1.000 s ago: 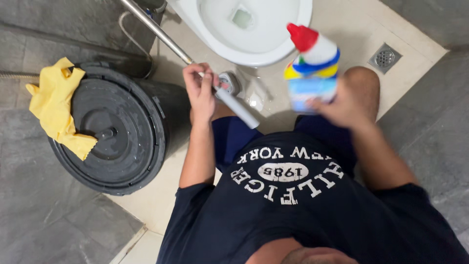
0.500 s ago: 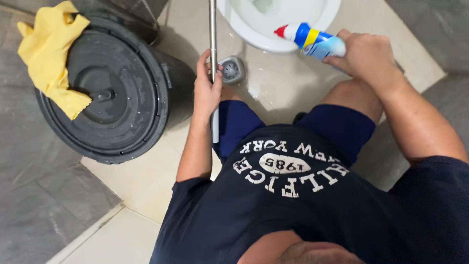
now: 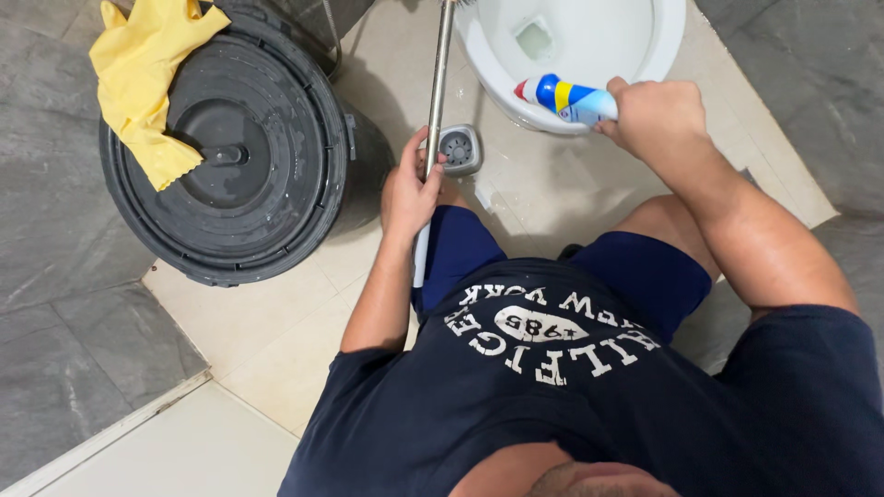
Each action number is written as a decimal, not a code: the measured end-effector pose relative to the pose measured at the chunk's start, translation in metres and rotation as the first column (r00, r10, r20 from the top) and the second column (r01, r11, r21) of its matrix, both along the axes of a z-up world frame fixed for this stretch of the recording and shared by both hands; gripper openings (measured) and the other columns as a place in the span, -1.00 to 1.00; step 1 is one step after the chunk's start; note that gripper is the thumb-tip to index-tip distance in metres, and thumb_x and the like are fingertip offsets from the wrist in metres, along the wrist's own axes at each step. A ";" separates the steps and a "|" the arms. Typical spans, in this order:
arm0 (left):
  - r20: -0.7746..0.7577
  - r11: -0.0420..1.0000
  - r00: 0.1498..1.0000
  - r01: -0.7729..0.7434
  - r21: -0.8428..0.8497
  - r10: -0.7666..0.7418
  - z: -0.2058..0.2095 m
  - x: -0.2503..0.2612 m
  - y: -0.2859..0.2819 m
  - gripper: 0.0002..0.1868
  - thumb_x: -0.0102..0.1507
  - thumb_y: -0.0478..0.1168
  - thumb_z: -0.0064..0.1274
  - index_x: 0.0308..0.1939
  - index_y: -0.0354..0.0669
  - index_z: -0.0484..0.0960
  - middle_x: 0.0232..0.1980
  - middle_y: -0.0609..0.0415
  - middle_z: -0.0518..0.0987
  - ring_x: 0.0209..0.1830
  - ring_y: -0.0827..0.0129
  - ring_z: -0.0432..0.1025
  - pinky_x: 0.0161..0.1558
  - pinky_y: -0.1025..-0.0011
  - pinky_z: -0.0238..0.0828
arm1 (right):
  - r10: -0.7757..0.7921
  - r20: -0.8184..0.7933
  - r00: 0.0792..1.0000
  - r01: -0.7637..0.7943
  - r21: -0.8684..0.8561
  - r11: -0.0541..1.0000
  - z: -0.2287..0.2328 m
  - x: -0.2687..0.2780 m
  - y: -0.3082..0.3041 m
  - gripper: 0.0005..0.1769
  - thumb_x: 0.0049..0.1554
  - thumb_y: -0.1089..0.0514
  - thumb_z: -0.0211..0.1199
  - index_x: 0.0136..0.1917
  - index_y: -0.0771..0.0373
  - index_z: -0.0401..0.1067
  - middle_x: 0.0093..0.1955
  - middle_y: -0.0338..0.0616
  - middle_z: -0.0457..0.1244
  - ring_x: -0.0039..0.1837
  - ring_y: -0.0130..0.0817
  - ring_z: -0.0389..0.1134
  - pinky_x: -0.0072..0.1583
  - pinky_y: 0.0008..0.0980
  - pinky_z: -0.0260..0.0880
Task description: The person scrubs the inside of a toilet bowl with a toilet brush while holding a bottle of cleaning liquid. They then use a handheld bidet sprayer to rinse the toilet bowl and the brush.
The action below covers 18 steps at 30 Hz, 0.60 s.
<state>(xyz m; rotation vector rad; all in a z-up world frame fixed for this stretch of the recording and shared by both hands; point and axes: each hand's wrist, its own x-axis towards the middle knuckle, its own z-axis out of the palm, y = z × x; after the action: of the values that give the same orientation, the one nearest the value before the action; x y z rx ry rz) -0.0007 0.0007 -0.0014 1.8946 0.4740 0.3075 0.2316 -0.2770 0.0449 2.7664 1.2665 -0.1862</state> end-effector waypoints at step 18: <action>-0.026 0.953 0.996 0.078 -0.291 -0.089 -0.032 -0.002 0.007 -0.36 0.38 -0.43 -0.03 0.52 -0.17 0.16 0.04 0.09 0.62 -0.44 0.61 0.42 -0.50 0.59 0.38 | -0.084 0.245 0.966 0.104 -0.068 0.992 0.014 -0.025 -0.096 -0.52 0.09 -0.33 0.42 -0.02 0.08 0.50 -0.38 -0.21 0.32 -0.30 -0.25 0.40 -0.27 -0.32 0.32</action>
<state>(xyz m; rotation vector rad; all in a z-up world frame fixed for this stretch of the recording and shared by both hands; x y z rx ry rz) -0.0028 0.0082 -0.0331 1.6302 0.4381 0.1367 0.2064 -0.3734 0.0591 2.6822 1.0457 0.0893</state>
